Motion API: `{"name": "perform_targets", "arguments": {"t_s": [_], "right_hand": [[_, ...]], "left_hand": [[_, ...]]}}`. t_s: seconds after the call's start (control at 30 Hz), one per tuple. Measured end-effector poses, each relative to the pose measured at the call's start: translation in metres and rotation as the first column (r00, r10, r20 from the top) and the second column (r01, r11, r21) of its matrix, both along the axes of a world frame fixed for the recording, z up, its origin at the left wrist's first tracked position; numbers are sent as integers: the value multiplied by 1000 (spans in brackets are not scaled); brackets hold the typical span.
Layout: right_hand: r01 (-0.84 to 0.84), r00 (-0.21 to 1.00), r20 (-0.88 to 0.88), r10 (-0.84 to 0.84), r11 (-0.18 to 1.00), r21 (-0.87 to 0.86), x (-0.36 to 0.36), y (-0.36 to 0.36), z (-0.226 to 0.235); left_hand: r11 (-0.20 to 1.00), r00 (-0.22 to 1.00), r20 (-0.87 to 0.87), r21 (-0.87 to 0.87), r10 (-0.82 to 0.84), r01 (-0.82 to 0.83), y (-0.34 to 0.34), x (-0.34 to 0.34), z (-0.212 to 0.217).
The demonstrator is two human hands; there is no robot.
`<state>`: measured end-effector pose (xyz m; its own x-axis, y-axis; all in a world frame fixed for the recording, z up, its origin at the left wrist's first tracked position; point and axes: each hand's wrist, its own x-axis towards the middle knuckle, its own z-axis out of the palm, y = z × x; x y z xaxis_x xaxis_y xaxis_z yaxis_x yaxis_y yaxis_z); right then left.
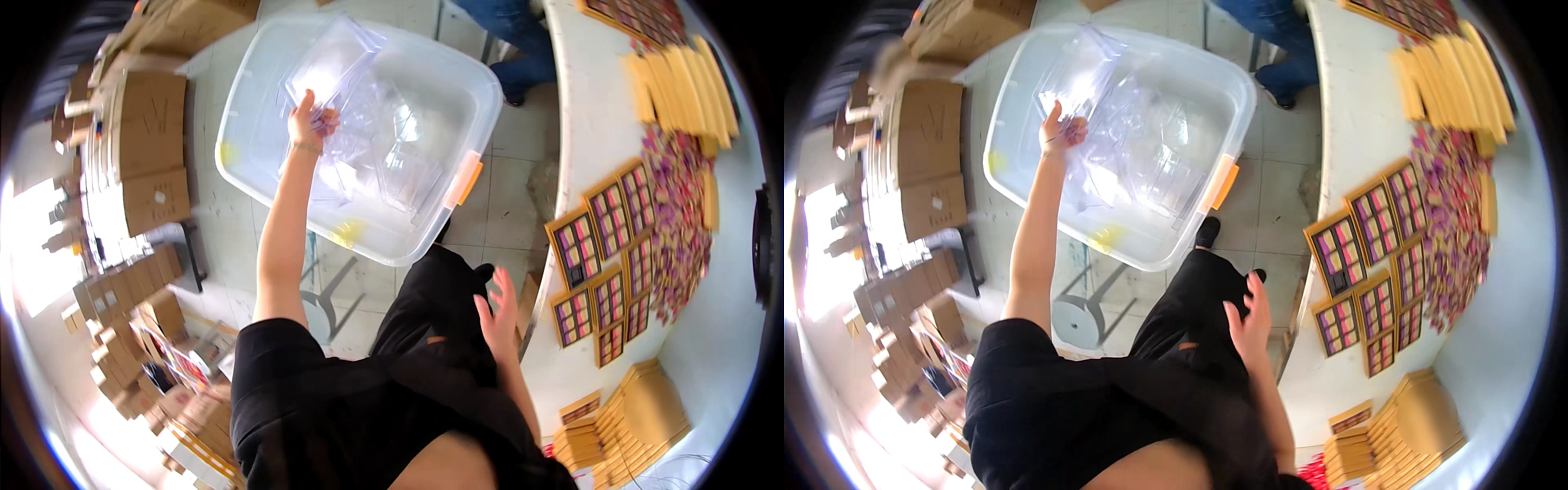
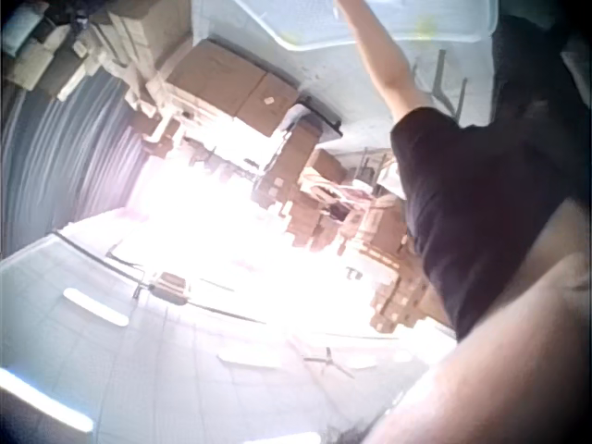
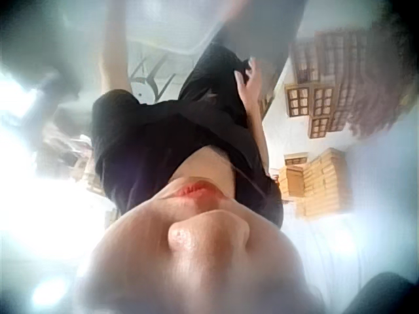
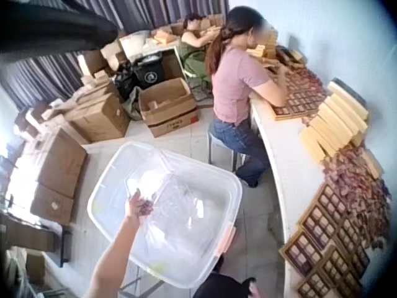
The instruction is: The person places small wrapped chocolate pieces into compartmentalized trays and then covers them with clear plastic lids. The person stacks the completed trays on the table.
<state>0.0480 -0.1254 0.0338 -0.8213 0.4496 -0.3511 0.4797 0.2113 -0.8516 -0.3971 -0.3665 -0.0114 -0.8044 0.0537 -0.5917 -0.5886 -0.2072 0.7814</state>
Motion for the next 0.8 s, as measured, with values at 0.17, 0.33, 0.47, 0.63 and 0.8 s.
{"name": "perform_targets", "arguments": {"t_s": [0.17, 0.33, 0.47, 0.63, 0.8], "right_hand": [[-145, 933, -291, 211, 961, 234, -45, 17, 60], [-37, 906, -423, 5, 997, -67, 37, 67, 107], [226, 718, -414, -559, 750, -622, 153, 110, 110], [511, 230, -233, -945, 321, -797, 253, 143, 118], [728, 164, 133, -978, 29, -685, 415, 98, 43]], "left_hand": [[930, 994, 19, 356, -105, 91, 122, 111, 115], [684, 797, -17, 502, -603, 529, 287, 258, 153], [149, 378, -183, 702, -907, 696, 437, 390, 156], [178, 280, -304, 322, -911, 930, 632, 537, 104], [187, 137, -132, -529, -982, 828, 764, 589, 55]]}}
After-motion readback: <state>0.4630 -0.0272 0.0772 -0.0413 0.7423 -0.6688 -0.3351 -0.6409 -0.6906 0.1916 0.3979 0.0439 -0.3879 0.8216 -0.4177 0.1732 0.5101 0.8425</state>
